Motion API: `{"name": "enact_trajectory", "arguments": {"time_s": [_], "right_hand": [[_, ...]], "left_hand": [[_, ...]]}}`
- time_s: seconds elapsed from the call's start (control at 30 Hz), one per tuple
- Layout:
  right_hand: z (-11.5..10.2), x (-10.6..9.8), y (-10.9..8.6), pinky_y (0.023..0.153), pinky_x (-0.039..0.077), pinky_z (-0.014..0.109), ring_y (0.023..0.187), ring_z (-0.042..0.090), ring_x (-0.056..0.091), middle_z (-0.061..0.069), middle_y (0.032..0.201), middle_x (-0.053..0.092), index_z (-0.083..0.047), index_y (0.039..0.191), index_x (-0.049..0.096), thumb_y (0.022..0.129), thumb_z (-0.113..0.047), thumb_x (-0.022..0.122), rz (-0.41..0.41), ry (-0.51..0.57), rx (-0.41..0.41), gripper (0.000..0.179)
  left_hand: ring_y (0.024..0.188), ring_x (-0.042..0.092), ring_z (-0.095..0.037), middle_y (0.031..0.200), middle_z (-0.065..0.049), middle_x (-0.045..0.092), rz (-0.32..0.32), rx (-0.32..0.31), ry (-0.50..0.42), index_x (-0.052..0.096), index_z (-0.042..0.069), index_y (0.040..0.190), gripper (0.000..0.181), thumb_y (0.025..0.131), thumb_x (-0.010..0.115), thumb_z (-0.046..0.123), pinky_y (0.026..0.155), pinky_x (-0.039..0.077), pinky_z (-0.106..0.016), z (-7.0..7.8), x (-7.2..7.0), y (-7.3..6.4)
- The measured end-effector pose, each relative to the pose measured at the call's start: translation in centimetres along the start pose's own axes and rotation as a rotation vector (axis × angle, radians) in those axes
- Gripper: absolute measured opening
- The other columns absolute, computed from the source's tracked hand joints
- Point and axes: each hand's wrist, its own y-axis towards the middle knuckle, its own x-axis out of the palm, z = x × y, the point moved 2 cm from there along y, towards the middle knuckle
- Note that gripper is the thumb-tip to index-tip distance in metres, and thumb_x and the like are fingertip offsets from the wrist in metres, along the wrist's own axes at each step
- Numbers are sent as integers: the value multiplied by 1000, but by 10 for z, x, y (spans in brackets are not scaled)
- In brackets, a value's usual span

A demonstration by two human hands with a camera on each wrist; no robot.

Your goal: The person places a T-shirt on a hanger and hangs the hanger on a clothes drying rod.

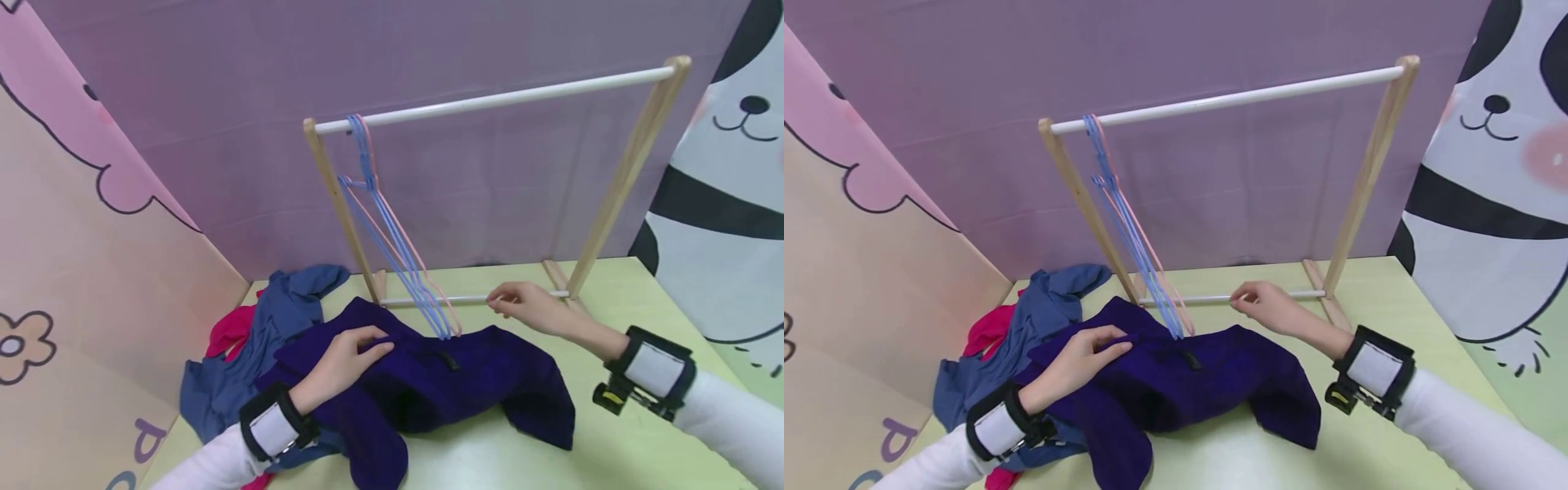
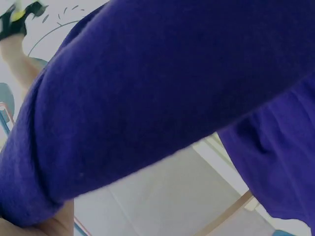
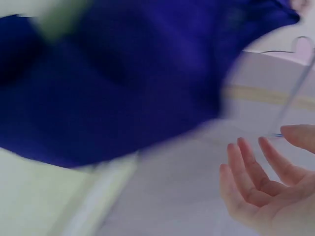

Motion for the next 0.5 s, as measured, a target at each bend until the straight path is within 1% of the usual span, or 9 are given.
{"name": "enact_trajectory", "arguments": {"time_s": [0.13, 0.2, 0.3, 0.4, 0.5], "right_hand": [[-38, -12, 21, 66, 49, 42, 76, 22, 58, 14, 86, 64, 3, 104, 56, 90, -16, 48, 24, 48, -9, 24], [-56, -13, 30, 70, 49, 45, 79, 23, 58, 16, 90, 62, 1, 107, 54, 91, -20, 47, 26, 75, -13, 28], [-79, -9, 44, 74, 48, 46, 81, 23, 58, 16, 94, 62, 0, 111, 52, 91, -25, 46, 17, 106, -17, 32], [-92, -2, 55, 74, 48, 46, 80, 23, 58, 19, 98, 63, 0, 114, 51, 91, -24, 47, 2, 128, -30, 33], [-96, 6, 63, 71, 50, 44, 78, 22, 59, 21, 98, 63, 1, 115, 50, 90, -22, 49, 4, 143, -26, 33]], "left_hand": [[86, 57, -11, 91, 0, 65, -20, 23, 5, 62, 18, 90, 11, 85, 57, 25, 78, 48, -43, 2, 1, 0], [84, 57, -10, 91, 0, 65, -21, 27, 7, 63, 18, 90, 11, 85, 57, 26, 77, 48, -43, 2, 1, -1], [83, 56, -9, 89, 1, 65, -16, 28, 11, 63, 18, 89, 11, 84, 58, 27, 76, 49, -42, 1, 1, -2], [80, 56, -8, 88, 3, 65, -15, 31, 16, 63, 19, 89, 11, 84, 58, 27, 72, 49, -40, -1, 0, -3], [78, 56, -7, 87, 4, 65, -20, 39, 21, 63, 20, 88, 11, 84, 57, 28, 70, 50, -38, -2, 0, -4]]}}
